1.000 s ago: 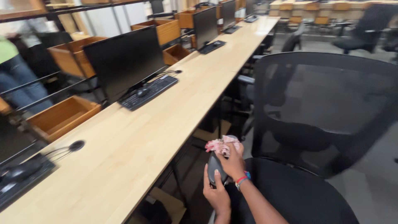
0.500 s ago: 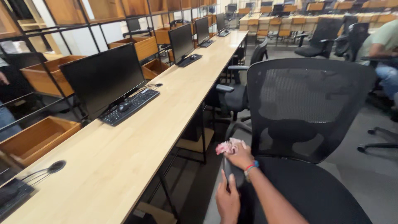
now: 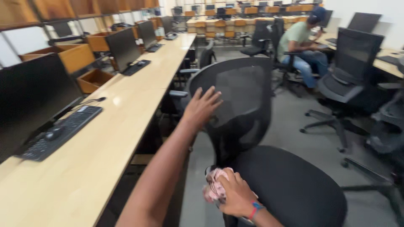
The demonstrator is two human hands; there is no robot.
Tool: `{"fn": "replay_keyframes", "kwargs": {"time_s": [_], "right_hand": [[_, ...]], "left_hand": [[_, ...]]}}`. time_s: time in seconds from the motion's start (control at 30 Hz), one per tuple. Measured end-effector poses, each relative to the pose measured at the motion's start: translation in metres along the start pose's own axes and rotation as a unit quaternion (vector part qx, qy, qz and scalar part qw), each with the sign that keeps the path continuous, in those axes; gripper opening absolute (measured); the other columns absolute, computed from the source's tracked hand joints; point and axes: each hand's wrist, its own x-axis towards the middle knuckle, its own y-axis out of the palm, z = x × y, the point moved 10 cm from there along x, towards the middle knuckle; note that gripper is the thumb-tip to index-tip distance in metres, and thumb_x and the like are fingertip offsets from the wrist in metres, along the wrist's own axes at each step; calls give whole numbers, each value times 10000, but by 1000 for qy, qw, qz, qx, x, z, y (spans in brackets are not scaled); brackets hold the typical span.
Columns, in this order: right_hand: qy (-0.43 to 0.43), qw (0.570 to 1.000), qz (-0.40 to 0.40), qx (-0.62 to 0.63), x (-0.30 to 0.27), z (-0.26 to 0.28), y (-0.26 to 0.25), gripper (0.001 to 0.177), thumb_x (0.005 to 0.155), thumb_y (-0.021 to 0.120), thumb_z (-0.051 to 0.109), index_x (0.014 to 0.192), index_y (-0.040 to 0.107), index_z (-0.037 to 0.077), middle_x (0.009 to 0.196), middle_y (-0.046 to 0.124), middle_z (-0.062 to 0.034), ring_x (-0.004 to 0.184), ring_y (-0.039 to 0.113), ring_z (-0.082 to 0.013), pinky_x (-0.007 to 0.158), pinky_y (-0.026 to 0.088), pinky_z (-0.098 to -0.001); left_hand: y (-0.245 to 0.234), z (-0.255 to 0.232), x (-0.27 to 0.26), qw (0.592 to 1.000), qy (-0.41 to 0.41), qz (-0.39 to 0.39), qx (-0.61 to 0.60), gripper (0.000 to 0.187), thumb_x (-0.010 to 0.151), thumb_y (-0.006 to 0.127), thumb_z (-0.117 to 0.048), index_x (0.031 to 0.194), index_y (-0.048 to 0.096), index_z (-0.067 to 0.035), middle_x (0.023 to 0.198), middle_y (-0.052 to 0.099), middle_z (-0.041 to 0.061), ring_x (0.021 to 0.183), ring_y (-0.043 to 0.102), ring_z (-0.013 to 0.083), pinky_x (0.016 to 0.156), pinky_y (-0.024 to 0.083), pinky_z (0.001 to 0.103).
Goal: The person wipes the seat, armrests, and backrest of a black office chair using a pink cloth. They rotate the chair to access different sides and thoroughly clean the surfaces.
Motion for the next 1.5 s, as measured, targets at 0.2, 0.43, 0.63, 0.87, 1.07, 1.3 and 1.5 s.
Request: {"fn": "replay_keyframes", "kwargs": {"time_s": [0.2, 0.43, 0.63, 0.87, 1.07, 1.3, 1.5], "right_hand": [[-103, 992, 51, 54, -40, -15, -57, 663, 623, 846, 265, 1221, 599, 124, 1401, 504, -111, 1163, 548, -359, 961, 499, -439], [74, 996, 1, -40, -64, -113, -94, 818, 551, 867, 339, 1288, 555, 166, 1261, 566, -75, 1170, 590, -309, 953, 500, -430], [121, 964, -162, -172, -109, -185, -119, 793, 666, 765, 694, 1226, 613, 153, 1229, 606, -88, 1113, 605, -340, 938, 438, -488], [180, 929, -251, -204, -129, -185, -146, 593, 841, 628, 630, 1184, 682, 149, 1063, 710, -53, 993, 673, -282, 871, 488, -442], [124, 940, -266, -173, -135, -159, -153, 488, 848, 670, 576, 1111, 714, 167, 1004, 731, -48, 924, 690, -294, 836, 514, -437], [73, 952, -245, -170, -97, -147, -140, 422, 850, 696, 526, 1096, 723, 185, 974, 721, -42, 895, 680, -300, 819, 513, -453], [38, 958, -232, -163, -55, -138, -117, 424, 839, 688, 538, 1091, 727, 199, 996, 723, -30, 939, 682, -280, 824, 506, -469]], "left_hand": [[76, 19, -21, 918, 1, 394, 39, 559, 972, 612, -368, 1493, 549, -175, 1623, 423, -24, 1559, 238, 175, 1278, -43, 536], [70, -10, -16, 991, 30, 123, 47, 77, 857, 695, -217, 878, 769, -221, 1023, 740, -70, 1153, 601, 135, 1042, 374, 326], [9, -52, -10, 995, 72, 37, 56, 162, 848, 666, -203, 699, 729, -208, 766, 714, -37, 980, 606, 143, 888, 397, 320], [-60, -82, -49, 991, 119, -14, 61, 72, 793, 642, -209, 780, 700, -167, 822, 691, -35, 1008, 592, 154, 881, 402, 306], [-97, -90, -83, 990, 128, 16, 63, 71, 818, 635, -203, 797, 686, -158, 824, 673, -22, 1012, 589, 162, 881, 404, 307], [-107, -75, -106, 989, 110, 61, 76, 53, 818, 631, -178, 811, 677, -153, 841, 661, -22, 1015, 585, 161, 877, 405, 309], [-112, -56, -142, 985, 77, 82, 128, 104, 824, 613, -196, 874, 689, -145, 901, 666, -9, 1031, 573, 162, 897, 392, 307]]}}
